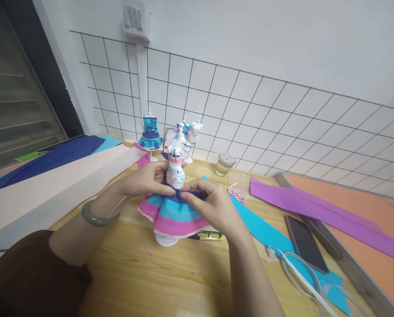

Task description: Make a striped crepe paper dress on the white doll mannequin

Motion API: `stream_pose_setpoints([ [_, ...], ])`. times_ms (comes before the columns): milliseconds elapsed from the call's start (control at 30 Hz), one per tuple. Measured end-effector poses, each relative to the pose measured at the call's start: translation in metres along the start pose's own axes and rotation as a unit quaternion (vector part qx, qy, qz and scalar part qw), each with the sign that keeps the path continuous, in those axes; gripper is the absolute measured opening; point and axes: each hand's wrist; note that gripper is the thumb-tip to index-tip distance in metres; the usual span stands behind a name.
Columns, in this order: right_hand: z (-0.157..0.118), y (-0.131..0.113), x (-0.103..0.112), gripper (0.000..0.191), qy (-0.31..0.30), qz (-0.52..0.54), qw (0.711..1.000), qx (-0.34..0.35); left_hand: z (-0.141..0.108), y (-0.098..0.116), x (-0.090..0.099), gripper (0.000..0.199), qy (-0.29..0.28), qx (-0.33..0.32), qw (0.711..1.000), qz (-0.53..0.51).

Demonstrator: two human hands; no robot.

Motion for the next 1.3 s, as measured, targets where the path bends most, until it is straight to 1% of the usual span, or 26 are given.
stream_pose_setpoints([
  [300,0.003,0.0,-0.004,0.016,0.025,0.009,1.0,0.01,0.001,-0.001,0.0,0.05,-0.003,-0.002,1.0,0.007],
  [500,0.004,0.002,-0.003,0.02,0.023,0.022,0.999,0.004,0.001,-0.002,-0.003,0.053,0.0,0.005,1.0,-0.003],
  [800,0.007,0.005,-0.006,0.02,0.042,-0.006,0.999,0.002,0.002,-0.002,-0.013,0.047,0.05,0.026,0.998,-0.032],
  [933,0.008,0.005,-0.005,0.02,0.027,-0.011,1.0,0.011,0.004,-0.003,-0.012,0.052,0.076,0.034,0.995,-0.059],
  [1033,0.008,0.006,-0.003,0.025,0.017,-0.016,1.0,0.017,0.006,-0.003,-0.011,0.055,0.094,0.03,0.993,-0.063],
  [1133,0.009,0.009,-0.001,0.031,0.017,-0.008,1.0,-0.003,0.006,-0.004,-0.012,0.056,0.098,0.021,0.994,-0.045],
  [1233,0.011,0.014,0.0,0.04,0.03,0.005,0.999,-0.016,0.006,-0.005,-0.017,0.057,0.092,-0.004,0.996,-0.006],
  [1300,0.012,0.016,0.0,0.047,0.041,0.013,0.999,-0.015,0.005,-0.005,-0.023,0.06,0.093,-0.025,0.995,0.04],
])
Point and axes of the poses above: each hand's wrist, its own z-axis towards the middle knuckle, its own x-axis out of the back of the hand, y = z × x, and after that the axes turned 4 degrees about x, right-handed
